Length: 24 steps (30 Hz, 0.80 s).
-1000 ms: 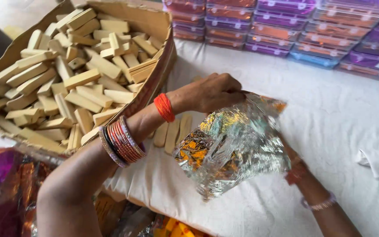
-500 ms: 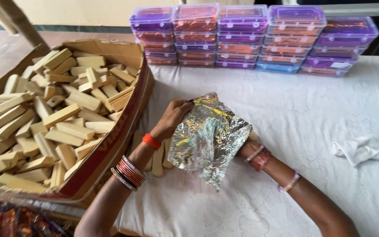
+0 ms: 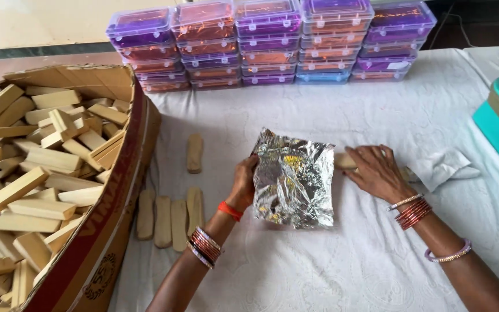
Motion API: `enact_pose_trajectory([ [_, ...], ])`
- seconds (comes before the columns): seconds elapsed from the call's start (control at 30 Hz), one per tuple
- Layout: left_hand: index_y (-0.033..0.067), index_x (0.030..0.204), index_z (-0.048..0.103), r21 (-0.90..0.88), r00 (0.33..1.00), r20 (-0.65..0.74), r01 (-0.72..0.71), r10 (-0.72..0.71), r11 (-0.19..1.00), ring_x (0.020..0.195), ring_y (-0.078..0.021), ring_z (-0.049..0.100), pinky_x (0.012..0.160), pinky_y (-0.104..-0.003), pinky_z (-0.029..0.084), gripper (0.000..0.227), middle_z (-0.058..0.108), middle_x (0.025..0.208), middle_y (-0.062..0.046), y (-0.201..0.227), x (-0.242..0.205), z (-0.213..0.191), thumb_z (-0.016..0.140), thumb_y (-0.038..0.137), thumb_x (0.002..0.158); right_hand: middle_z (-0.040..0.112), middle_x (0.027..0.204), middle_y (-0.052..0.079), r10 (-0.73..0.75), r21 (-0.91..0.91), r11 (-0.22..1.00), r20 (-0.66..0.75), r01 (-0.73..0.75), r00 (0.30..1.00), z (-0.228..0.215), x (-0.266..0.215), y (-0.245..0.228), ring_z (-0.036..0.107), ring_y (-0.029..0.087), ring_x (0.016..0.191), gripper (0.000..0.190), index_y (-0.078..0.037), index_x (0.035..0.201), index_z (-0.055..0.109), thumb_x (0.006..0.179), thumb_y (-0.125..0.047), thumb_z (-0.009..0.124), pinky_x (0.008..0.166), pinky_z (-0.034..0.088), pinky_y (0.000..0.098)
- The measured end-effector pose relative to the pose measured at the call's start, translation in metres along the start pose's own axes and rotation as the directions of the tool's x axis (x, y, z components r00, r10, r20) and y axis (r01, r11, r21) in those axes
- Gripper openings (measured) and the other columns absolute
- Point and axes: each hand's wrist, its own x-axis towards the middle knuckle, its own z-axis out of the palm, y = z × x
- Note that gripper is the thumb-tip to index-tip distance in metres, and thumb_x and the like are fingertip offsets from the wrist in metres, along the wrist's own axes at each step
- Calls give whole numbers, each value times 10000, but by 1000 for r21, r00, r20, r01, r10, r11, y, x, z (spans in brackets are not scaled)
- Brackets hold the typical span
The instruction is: Polishing small wood blocks with a cloth and wrapping them in foil.
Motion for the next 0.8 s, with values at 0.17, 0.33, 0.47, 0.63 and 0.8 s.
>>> enact_pose_trajectory([
  [0.17, -102, 1134, 622, 55, 988, 136, -86, 78, 995, 679, -158, 610, 616, -365, 507, 344, 641, 960, -163, -7, -15, -4, 559, 228, 1059, 619, 1420, 96, 134, 419, 901, -516, 113, 846, 17, 5, -31, 613, 215, 1238, 488, -183, 1484, 475, 1009, -134, 571, 1069, 537, 403],
  [0.33, -3, 1221, 592, 926, 934, 138, -240, 329, 292, 685, -216, 646, 579, -404, 559, 367, 652, 1124, -166, 87, -107, 25, 629, 216, 928, 401, 1517, 163, -185, 314, 913, -256, 262, 949, 20, 11, -105, 408, 318, 1364, 748, -177, 1556, 300, 899, -323, 626, 1153, 326, 538],
  [0.47, -55, 1359, 454, 789, 436, 444, -605, 783, -111, 1134, -356, 647, 978, -439, 581, 492, 588, 1302, -240, 81, -112, 20, 635, 79, 922, 191, 1625, 207, -268, 174, 943, -107, 284, 957, 40, 7, -112, 196, 394, 1464, 727, -199, 1564, 270, 949, -519, 487, 1153, 153, 608],
  [0.63, 87, 1501, 405, 703, 663, 705, -701, 251, -123, 1382, -363, 464, 1181, -510, 396, 512, 466, 1508, -182, 29, -87, 39, 406, 399, 1095, 163, 1661, 159, -230, 132, 967, 87, 218, 969, 61, 7, -106, 142, 345, 1539, 650, -228, 1518, 318, 991, -601, 384, 1231, 102, 575],
  [0.8, 305, 1573, 231, 717, 734, 664, -570, 144, -402, 1482, -419, 70, 1113, -712, -23, 836, 154, 1654, -79, 27, -77, 33, 165, 770, 881, 176, 1674, 194, -220, 53, 974, -14, 221, 975, 74, -10, -72, 136, 325, 1549, 681, -159, 1527, 317, 1011, -604, 301, 1241, 72, 568],
])
